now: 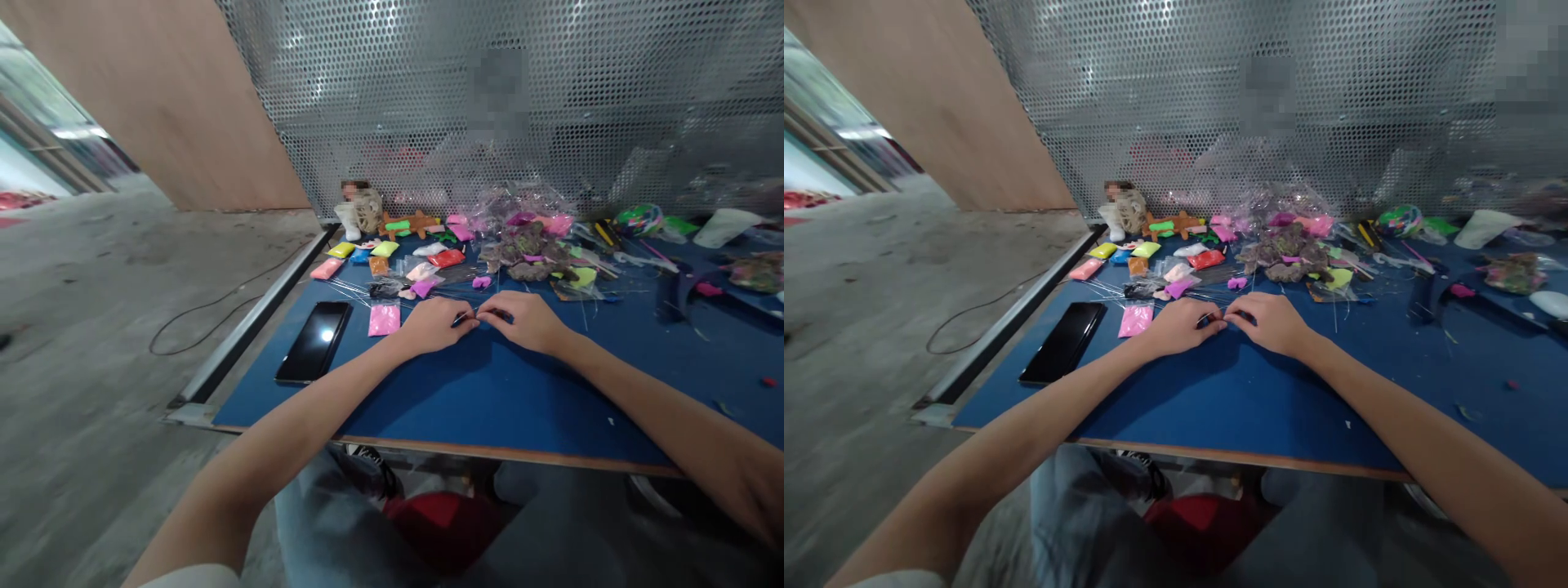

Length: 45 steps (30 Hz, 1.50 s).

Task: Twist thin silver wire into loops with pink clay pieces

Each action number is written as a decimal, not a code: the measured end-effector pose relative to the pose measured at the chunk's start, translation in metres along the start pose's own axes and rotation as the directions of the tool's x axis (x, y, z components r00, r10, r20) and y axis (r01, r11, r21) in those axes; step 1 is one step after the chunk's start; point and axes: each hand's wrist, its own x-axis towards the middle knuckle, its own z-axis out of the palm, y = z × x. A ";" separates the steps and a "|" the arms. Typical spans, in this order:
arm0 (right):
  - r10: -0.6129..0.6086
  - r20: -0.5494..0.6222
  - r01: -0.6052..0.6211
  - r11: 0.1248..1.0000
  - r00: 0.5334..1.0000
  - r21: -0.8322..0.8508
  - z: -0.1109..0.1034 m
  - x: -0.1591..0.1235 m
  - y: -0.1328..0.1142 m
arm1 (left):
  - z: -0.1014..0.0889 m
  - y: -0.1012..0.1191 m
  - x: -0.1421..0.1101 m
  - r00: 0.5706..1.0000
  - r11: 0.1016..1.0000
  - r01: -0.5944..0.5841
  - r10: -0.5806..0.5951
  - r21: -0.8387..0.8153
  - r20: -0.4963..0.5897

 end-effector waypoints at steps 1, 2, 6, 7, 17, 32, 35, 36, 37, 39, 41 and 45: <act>-0.017 0.025 0.018 1.000 1.000 -0.023 0.000 0.000 0.000 | 0.000 0.000 -0.001 1.000 1.000 -0.006 0.006 0.018 0.006; -0.031 0.054 0.033 0.999 0.998 -0.041 0.000 0.000 0.001 | 0.001 0.000 -0.001 1.000 1.000 -0.011 0.010 0.027 0.012; -0.001 0.126 0.007 0.999 0.992 -0.050 -0.002 -0.002 0.000 | 0.002 -0.003 0.000 1.000 1.000 -0.012 0.012 -0.029 0.019; 0.037 0.124 -0.032 0.999 0.992 -0.043 -0.004 -0.002 -0.001 | 0.002 -0.004 0.000 1.000 0.999 -0.002 0.002 -0.047 0.001; 0.359 0.116 -0.369 0.927 0.926 0.075 -0.009 0.002 -0.005 | -0.024 -0.008 -0.003 0.840 0.892 -0.313 0.420 0.324 -0.344; 0.268 0.184 -0.278 0.960 0.946 0.030 -0.004 0.000 -0.004 | 0.003 -0.020 0.005 0.928 0.925 -0.371 0.367 0.078 0.059; 0.273 0.221 -0.285 0.958 0.936 0.023 -0.003 -0.001 -0.001 | 0.004 -0.020 0.006 0.934 0.935 -0.354 0.352 0.026 0.061; 0.283 0.229 -0.296 0.955 0.931 0.019 -0.002 -0.001 0.000 | 0.004 -0.020 0.007 0.936 0.937 -0.349 0.347 0.010 0.061; 0.300 0.217 -0.311 0.950 0.929 0.016 -0.001 -0.002 0.001 | 0.004 -0.020 0.007 0.936 0.938 -0.346 0.345 -0.004 0.062; 0.334 0.127 -0.338 0.941 0.934 0.010 0.001 -0.005 0.004 | 0.003 -0.020 0.007 0.937 0.939 -0.343 0.343 -0.025 0.061; 0.317 0.002 -0.317 0.948 0.949 0.010 0.002 -0.007 0.007 | 0.003 -0.019 0.007 0.937 0.939 -0.341 0.343 -0.034 0.065; 0.061 0.072 -0.062 0.998 0.996 0.015 -0.003 -0.007 0.015 | 0.002 -0.017 0.005 0.943 0.945 -0.324 0.326 -0.029 0.071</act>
